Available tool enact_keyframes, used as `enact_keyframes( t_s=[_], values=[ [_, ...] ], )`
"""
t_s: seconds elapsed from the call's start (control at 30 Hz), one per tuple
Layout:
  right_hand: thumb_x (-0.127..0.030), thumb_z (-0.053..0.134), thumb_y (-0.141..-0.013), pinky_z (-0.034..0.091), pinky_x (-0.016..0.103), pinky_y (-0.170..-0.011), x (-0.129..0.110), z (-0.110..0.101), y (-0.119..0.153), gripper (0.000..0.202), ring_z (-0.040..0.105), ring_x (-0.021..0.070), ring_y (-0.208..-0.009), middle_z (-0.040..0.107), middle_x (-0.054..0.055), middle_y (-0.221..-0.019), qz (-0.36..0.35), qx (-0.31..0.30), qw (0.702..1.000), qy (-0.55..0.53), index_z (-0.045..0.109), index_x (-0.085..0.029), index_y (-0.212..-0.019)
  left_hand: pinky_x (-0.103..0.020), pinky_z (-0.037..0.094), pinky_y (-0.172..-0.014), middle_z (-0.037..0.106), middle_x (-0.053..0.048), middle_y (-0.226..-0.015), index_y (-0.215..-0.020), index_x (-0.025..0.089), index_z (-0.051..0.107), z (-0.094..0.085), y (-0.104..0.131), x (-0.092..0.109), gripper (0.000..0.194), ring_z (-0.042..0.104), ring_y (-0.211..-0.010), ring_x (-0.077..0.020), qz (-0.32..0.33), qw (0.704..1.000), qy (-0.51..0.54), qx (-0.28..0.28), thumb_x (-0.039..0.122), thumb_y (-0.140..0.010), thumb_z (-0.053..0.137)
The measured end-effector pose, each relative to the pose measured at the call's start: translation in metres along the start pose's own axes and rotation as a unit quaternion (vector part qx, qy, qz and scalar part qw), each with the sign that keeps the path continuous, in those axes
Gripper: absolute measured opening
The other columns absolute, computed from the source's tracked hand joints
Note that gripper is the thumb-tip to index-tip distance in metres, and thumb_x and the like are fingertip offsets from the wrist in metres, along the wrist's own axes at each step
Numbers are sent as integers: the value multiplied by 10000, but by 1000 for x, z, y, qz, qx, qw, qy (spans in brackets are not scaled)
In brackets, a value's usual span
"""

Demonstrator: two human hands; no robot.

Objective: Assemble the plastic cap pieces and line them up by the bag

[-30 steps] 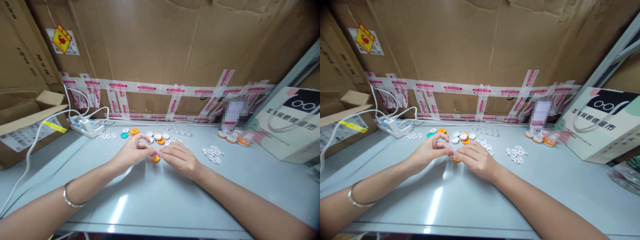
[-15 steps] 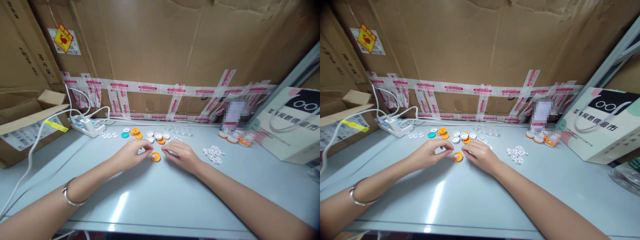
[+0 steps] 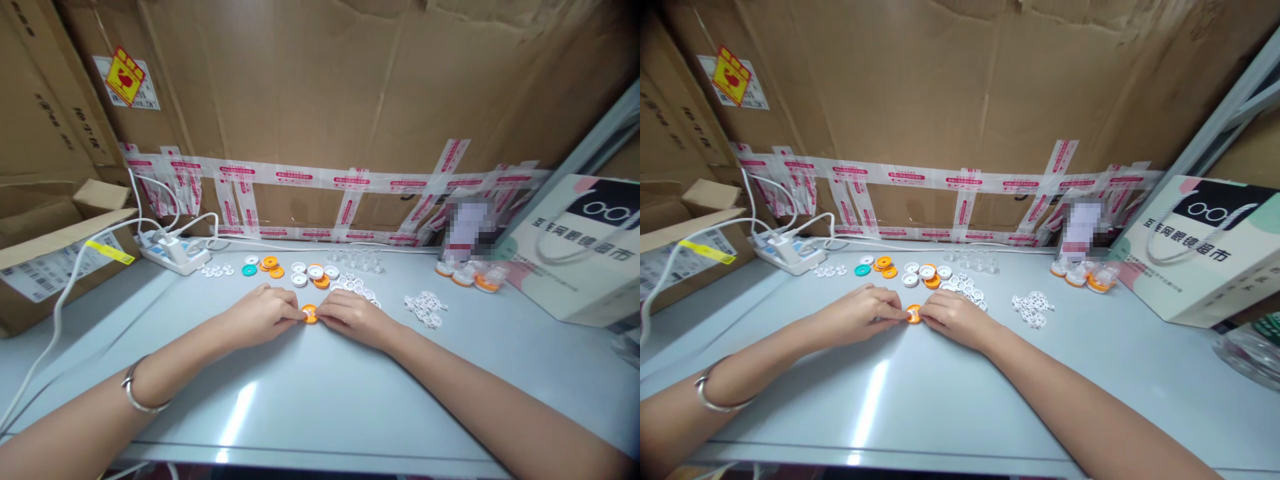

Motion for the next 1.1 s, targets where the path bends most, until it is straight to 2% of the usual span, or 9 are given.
enact_keyframes(
  t_s=[0.37, 0.67, 0.97, 1.1],
  values=[
    [-223, 458, -888, 431, 276, -681, 2, 2, -1, 180, 575, 138, -741, 647, 51, -782, 14, 26, 1000, -1, 633, -180, -892, -282, 336, -794, 638, -9, -936, -990, 284, 657, -1, 1, 4, 247, 588, -859, -151, 6, 1000, 12, 2, 229, -897, 435],
    [-215, 458, -888, 426, 285, -710, 3, 3, -3, 183, 573, 146, -781, 644, 56, -809, 39, -8, 999, -23, 637, -183, -909, -283, 332, -803, 639, -4, -946, -988, 284, 657, -1, 1, 2, 239, 589, -871, -150, 2, 1000, 24, 0, 234, -894, 443],
    [-186, 496, -846, 442, 303, -727, 2, 3, -3, 157, 571, 156, -778, 638, 60, -819, 38, -6, 998, -41, 640, -183, -909, -275, 337, -810, 645, -3, -943, -968, 284, 666, -2, 1, 2, 229, 591, -874, -149, 14, 999, 31, 14, 229, -884, 461],
    [-188, 492, -845, 462, 290, -711, 13, -2, -1, 146, 580, 153, -764, 646, 56, -802, 91, 26, 991, -91, 635, -182, -876, -249, 375, -773, 652, -9, -928, -1016, 278, 655, -7, 0, -4, 243, 593, -837, -143, 14, 998, 62, 9, 223, -872, 467]
  ],
)
Point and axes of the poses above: each hand's wrist, its own y-axis away from the middle knuckle, its own z-axis out of the palm, x = y × z, the point moved 9 cm from there along -y, towards the middle knuckle
